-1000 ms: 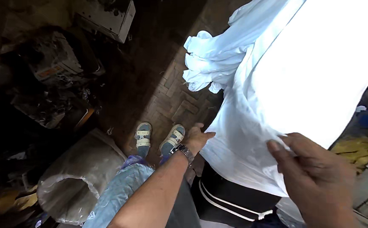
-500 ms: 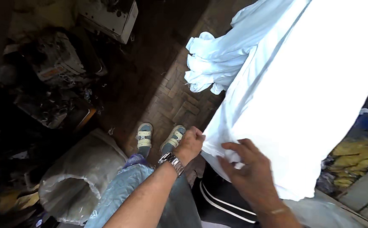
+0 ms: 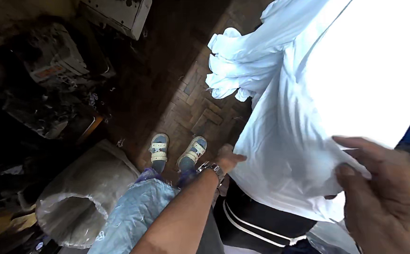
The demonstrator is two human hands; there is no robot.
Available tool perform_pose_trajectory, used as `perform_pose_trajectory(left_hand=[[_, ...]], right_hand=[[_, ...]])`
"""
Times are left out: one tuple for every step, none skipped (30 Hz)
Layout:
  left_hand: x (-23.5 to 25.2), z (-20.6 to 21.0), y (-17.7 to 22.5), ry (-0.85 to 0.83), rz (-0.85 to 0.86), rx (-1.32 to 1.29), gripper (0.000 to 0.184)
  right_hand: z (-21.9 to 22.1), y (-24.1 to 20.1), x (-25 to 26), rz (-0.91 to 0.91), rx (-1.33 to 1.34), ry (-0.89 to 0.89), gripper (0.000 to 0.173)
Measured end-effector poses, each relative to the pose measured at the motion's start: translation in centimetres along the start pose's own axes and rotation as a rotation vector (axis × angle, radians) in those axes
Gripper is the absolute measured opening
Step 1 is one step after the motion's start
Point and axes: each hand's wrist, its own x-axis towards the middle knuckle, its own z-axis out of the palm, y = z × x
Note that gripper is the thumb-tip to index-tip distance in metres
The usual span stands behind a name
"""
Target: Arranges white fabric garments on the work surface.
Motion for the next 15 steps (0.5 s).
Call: perform_pose_trajectory(left_hand=[[0.1, 0.3, -0.3, -0.021, -0.038, 0.061, 0.062], [0.0, 0.3, -0.5, -0.033, -0.05, 0.104, 0.058], [0.0, 0.3, -0.8, -0.028, -0.037, 0.121, 0.048], [0.0, 0.1, -1.1, -0.018, -0.012, 0.123, 0.038], [-0.1, -0.3, -1.3, -0.005, 0.018, 0.143, 0.032], [-0.2, -1.0, -1.5, 0.016, 0.055, 0.194, 0.029], [-0.6, -1.9, -1.4, 0.032, 0.09, 0.251, 0.027], [-1.1, -2.7, -1.2, 0.045, 0.116, 0.287, 0.027], [-1.8, -3.4, -1.1, 0.048, 0.138, 0.29, 0.028], [-2.4, -4.0, -0.9, 0.036, 0.159, 0.254, 0.028], [-2.9, -4.4, -0.9, 0.017, 0.175, 0.183, 0.027], [-3.6, -4.6, -0.7, -0.002, 0.183, 0.087, 0.025], [-4.4, -4.9, -0.4, -0.022, 0.184, -0.014, 0.023], [-5.0, -5.1, -0.1, -0.042, 0.18, -0.106, 0.02], [-5.7, -5.3, 0.3, -0.067, 0.17, -0.198, 0.018]], right_hand=[[0.1, 0.2, -0.3, -0.042, -0.019, -0.045, 0.035], [0.4, 0.3, -0.6, -0.067, -0.047, -0.075, 0.035], [0.7, 0.3, -0.8, -0.066, -0.071, -0.093, 0.035], [1.1, 0.4, -1.0, -0.053, -0.075, -0.096, 0.035], [1.4, 0.4, -1.2, -0.03, -0.056, -0.096, 0.033], [1.7, 0.3, -1.2, -0.01, -0.029, -0.09, 0.031], [1.9, 0.3, -1.2, 0.002, -0.01, -0.081, 0.028], [2.1, 0.2, -1.2, 0.006, -0.005, -0.079, 0.024], [2.4, 0.1, -1.1, 0.005, -0.019, -0.082, 0.022], [2.7, 0.1, -1.0, 0.003, -0.046, -0.088, 0.021], [3.3, 0.1, -1.0, 0.003, -0.078, -0.104, 0.021], [4.0, 0.2, -1.0, 0.005, -0.105, -0.124, 0.021], [4.9, 0.4, -1.2, 0.011, -0.121, -0.145, 0.022], [5.7, 0.5, -1.4, 0.018, -0.138, -0.172, 0.023], [6.6, 0.6, -1.5, 0.025, -0.157, -0.197, 0.026]])
